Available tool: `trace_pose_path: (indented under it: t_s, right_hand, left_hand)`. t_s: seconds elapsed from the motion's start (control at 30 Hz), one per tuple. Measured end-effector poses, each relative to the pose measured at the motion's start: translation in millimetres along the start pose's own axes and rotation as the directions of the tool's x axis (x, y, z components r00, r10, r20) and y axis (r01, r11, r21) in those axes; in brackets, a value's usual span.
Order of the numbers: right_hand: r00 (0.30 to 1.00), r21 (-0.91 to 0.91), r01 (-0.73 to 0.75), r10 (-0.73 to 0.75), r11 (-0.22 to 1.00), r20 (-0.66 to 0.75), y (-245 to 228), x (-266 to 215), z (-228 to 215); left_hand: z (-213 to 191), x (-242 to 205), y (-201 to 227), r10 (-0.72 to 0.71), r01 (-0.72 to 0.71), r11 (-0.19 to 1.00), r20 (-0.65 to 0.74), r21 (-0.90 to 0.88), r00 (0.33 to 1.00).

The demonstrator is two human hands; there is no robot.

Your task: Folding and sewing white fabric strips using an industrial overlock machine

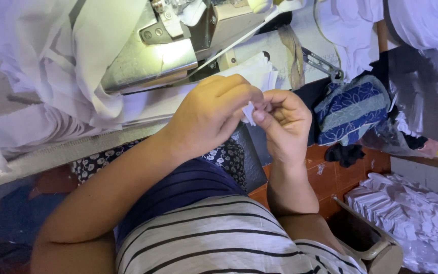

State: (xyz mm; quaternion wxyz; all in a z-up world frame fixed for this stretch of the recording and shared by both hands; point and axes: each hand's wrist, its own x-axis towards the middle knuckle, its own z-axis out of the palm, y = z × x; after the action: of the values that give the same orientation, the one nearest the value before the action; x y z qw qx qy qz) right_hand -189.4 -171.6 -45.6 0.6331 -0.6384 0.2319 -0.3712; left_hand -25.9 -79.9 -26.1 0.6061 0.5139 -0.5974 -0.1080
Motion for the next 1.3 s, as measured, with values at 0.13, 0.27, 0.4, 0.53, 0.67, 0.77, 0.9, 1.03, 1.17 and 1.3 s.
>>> trace_pose_path:
  t_s: [0.13, 0.27, 0.4, 0.53, 0.67, 0.77, 0.9, 1.03, 1.17, 1.3]
  right_hand:
    - [0.997, -0.075, 0.049, -0.044, 0.996, 0.062, -7.2, -2.2, 8.7]
    - [0.996, -0.179, -0.016, 0.032, 0.984, 0.087, -21.4, -5.5, 19.0]
    - [0.981, -0.125, -0.068, 0.089, 0.99, 0.171, -27.3, 0.2, 30.2]
    - [0.949, 0.076, -0.293, 0.28, 0.953, 0.143, -18.2, 0.4, 31.2]
    - [0.965, 0.052, -0.246, 0.25, 0.968, -0.081, 6.3, 10.7, 26.6]
    - [0.974, 0.079, -0.226, 0.226, 0.971, 0.008, 9.8, 18.6, 17.3]
    - [0.999, -0.225, -0.037, 0.042, 0.974, 0.015, -0.6, 29.4, 17.2]
    - [0.928, -0.552, 0.341, -0.366, 0.761, 0.068, -33.1, 30.5, 42.8]
    - [0.589, -0.058, 0.479, -0.271, 0.876, 0.762, -92.0, 9.5, 77.2]
    - [0.483, 0.028, 0.494, -0.301, 0.869, 0.822, -106.5, 14.3, 99.3]
  left_hand:
    - [-5.8, -9.8, 6.5, -0.009, 0.009, 0.991, -0.004, 0.137, 1.0]
    - [-24.3, -7.0, 18.2, 0.038, -0.06, 0.974, 0.103, 0.219, 0.994]
    - [-31.7, -13.9, 18.9, 0.003, -0.025, 0.966, 0.088, 0.258, 0.996]
    - [-41.6, -17.5, 18.7, 0.051, -0.069, 0.974, 0.088, 0.217, 0.995]
    - [-54.9, -22.8, 26.6, 0.009, -0.006, 0.998, 0.042, -0.065, 0.999]
    - [-82.9, -25.9, 51.1, -0.209, 0.207, 0.97, -0.001, -0.128, 0.978]
    - [-120.3, -21.9, 100.6, -0.509, 0.423, 0.789, -0.088, -0.446, 0.857]
    - [-140.2, -16.2, 113.6, -0.495, 0.458, 0.869, -0.322, -0.187, 0.807]
    - [-129.2, -25.3, 69.8, -0.355, 0.355, 0.934, -0.224, -0.038, 0.908]
    - [-94.1, -27.5, 63.4, -0.41, 0.376, 0.909, -0.229, -0.18, 0.883]
